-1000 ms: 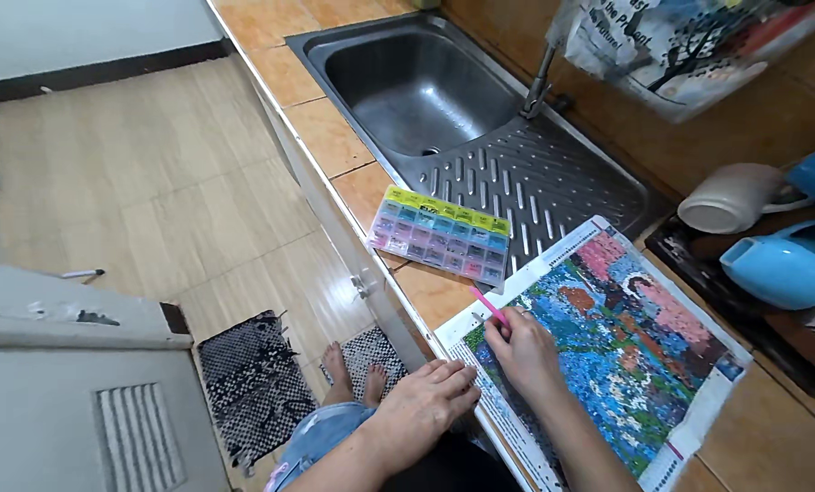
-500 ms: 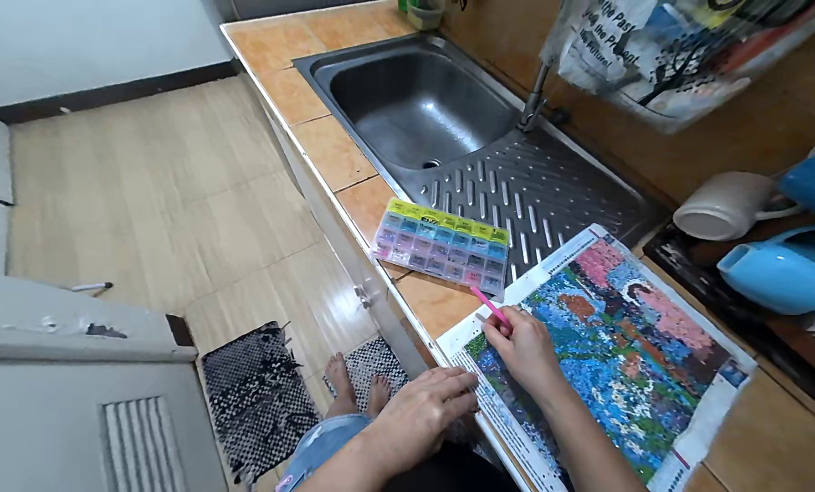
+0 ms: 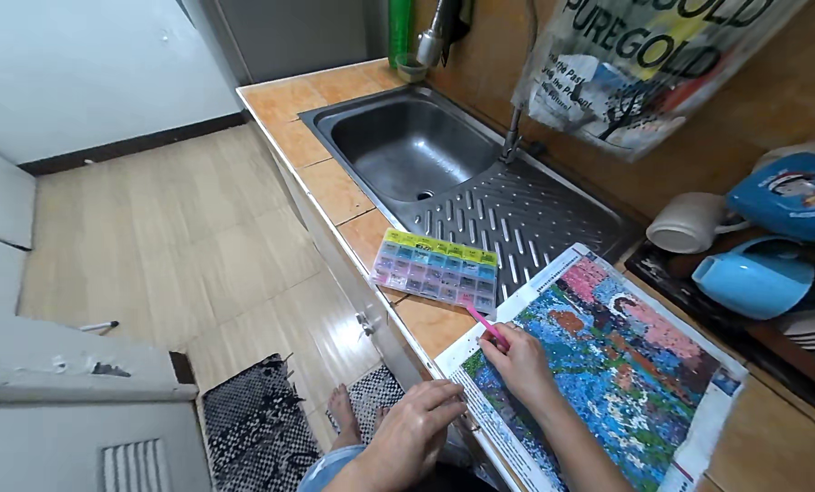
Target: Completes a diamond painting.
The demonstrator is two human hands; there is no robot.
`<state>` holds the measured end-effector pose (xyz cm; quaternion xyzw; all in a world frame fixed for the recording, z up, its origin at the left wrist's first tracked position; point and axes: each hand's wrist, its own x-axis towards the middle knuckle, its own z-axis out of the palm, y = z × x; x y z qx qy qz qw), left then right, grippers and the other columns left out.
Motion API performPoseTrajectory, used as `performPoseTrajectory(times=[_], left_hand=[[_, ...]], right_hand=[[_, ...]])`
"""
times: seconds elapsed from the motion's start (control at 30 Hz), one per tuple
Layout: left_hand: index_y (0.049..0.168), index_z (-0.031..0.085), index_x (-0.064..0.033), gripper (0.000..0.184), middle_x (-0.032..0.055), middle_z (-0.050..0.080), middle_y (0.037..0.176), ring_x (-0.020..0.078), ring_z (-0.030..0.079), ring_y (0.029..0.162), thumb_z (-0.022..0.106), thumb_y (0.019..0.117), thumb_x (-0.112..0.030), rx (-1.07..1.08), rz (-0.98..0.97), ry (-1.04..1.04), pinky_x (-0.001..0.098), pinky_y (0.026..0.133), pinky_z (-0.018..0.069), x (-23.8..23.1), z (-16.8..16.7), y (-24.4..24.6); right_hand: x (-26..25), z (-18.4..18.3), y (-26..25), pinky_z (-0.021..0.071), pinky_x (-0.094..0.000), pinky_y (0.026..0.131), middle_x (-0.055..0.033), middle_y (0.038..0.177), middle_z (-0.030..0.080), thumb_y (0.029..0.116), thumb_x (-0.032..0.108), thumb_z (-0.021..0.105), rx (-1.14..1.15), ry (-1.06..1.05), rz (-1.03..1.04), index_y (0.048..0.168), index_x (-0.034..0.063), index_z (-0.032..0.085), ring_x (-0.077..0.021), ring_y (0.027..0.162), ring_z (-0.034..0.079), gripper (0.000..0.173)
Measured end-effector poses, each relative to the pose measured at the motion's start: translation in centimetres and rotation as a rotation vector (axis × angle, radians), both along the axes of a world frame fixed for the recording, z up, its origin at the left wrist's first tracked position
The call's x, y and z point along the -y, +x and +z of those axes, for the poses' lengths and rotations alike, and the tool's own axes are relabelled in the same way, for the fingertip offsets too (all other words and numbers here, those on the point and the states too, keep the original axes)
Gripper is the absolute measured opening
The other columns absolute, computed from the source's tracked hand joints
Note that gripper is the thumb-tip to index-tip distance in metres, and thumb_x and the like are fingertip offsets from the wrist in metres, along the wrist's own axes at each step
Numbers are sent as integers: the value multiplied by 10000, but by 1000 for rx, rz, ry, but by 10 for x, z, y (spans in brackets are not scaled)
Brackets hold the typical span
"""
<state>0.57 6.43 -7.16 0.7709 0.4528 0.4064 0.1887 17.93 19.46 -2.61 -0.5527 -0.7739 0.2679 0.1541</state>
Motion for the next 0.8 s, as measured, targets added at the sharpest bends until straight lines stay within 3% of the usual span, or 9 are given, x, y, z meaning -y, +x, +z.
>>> performPoseTrajectory(times=[0.2,0.33,0.5,0.57,0.6,0.67,0.73,0.77,0.8], left_hand=[[1212,698,68,310,207,708,1239,300,689,1167,570,947,-30,157,198,-41,379,1035,525,-3,21,5],[1331,589,127,465,252,646,1322,243,639,1238,504,1050,-234,413,300,-108,357,1075,487,-18,57,4],[1016,687,42,406,120,749,1106,133,650,1205,423,1099,-254,552,164,63,311,1106,466,-26,97,3],[996,660,-51,396,22,737,1089,80,636,1193,385,1110,-311,590,148,68,294,1092,473,-27,116,-2],[1017,669,-116,380,-39,734,1100,50,638,1178,376,1108,-341,611,164,79,283,1075,489,-29,130,-7],[1045,713,-278,346,-149,738,1087,9,658,1118,411,1077,-443,645,221,152,255,1027,514,-38,170,-24],[1033,733,-342,316,-167,742,1072,16,675,1075,457,1040,-495,645,245,305,246,1002,528,-50,223,-52],[1067,714,-271,310,-110,744,1101,62,683,1083,443,1073,-421,623,234,408,270,1013,530,-56,253,-72],[1148,638,-111,308,-1,716,1159,146,670,1125,359,1107,-235,581,215,507,332,1059,513,-61,284,-94]], right_hand=[[9,22,-2,515,-456,761,-166,905,667,1025,104,544,-133,-6,-33,1089,-27,726,-267,800,627,234],[34,56,-11,471,-278,688,-88,850,630,1032,138,448,-376,-167,216,1057,-36,705,-104,726,550,312],[53,74,-27,458,-172,663,-78,748,612,1010,73,501,-731,-180,531,883,-84,667,-28,681,546,262],[50,78,-30,478,-142,692,31,816,634,1054,178,494,-952,-351,587,981,-33,672,46,733,564,285],[47,75,-32,518,-168,774,77,921,682,1075,343,486,-1079,-476,594,1087,26,684,47,832,615,374],[43,59,-45,554,-260,899,41,1067,739,1073,503,397,-1318,-752,437,1196,93,682,-59,981,687,514],[51,48,-74,570,-285,838,-17,970,731,1121,405,156,-1379,-991,16,1107,49,628,-116,901,702,592],[59,48,-93,563,-273,774,-34,896,707,1122,383,113,-1322,-1099,-166,1072,24,611,-118,818,686,617],[72,54,-113,542,-268,725,-61,868,677,1126,347,121,-1236,-1190,-275,1088,-13,599,-124,762,656,600]])
